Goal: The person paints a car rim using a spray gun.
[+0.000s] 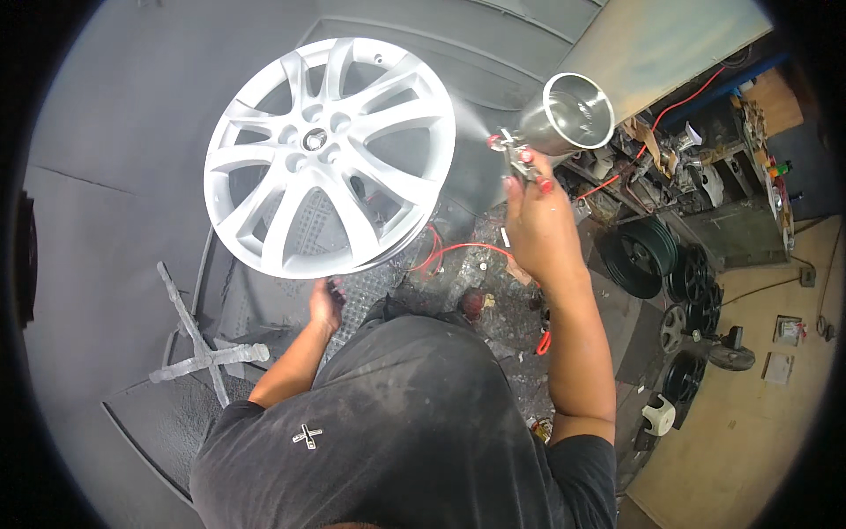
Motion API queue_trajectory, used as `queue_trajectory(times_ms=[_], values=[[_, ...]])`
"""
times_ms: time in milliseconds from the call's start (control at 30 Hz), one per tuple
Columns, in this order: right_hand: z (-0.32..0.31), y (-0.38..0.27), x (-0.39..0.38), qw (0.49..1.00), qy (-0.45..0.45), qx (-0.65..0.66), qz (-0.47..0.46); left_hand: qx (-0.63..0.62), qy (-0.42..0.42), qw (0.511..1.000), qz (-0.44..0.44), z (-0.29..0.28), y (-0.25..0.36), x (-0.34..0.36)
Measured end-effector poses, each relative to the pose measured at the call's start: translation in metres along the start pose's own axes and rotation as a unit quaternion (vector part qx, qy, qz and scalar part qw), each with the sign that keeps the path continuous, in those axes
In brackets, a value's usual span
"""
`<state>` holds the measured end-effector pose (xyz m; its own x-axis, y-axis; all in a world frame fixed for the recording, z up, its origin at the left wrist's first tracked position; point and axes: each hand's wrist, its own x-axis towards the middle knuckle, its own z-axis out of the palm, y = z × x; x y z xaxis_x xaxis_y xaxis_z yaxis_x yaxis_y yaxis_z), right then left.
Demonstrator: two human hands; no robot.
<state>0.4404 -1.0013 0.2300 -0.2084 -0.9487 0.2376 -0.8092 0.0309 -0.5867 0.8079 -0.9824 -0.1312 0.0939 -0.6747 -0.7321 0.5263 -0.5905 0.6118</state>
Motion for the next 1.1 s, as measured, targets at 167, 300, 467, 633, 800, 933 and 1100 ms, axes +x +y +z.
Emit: queue_trajectory(times_ms=[167, 300, 467, 633, 800, 933, 1100], values=[[0.006, 0.007, 0.010, 0.997, 0.060, -0.050, -0.009, -0.015, -0.018, 0.999, -0.032, 0.027, -0.014, -0.015], [0.019, 0.000, 0.015, 0.997, 0.044, -0.058, 0.010, 0.016, 0.015, 0.998, 0.052, 0.015, -0.005, -0.005], [0.040, -0.028, -0.002, 0.999, -0.007, 0.022, -0.041, 0.026, 0.065, 0.995, 0.077, -0.006, 0.016, 0.018], [0.049, -0.049, -0.025, 0.991, -0.099, 0.067, -0.062, 0.052, 0.090, 0.988, 0.111, -0.029, 0.048, 0.038], [0.058, -0.058, -0.045, 0.948, -0.213, 0.234, -0.034, -0.003, 0.073, 0.982, 0.176, -0.067, 0.073, 0.078], [0.074, -0.059, -0.059, 0.982, -0.095, 0.132, -0.101, -0.096, 0.117, 0.975, 0.162, -0.086, 0.078, 0.092], [0.077, -0.038, -0.077, 0.994, -0.044, 0.072, -0.075, -0.082, 0.093, 0.976, 0.178, -0.089, 0.035, 0.072]])
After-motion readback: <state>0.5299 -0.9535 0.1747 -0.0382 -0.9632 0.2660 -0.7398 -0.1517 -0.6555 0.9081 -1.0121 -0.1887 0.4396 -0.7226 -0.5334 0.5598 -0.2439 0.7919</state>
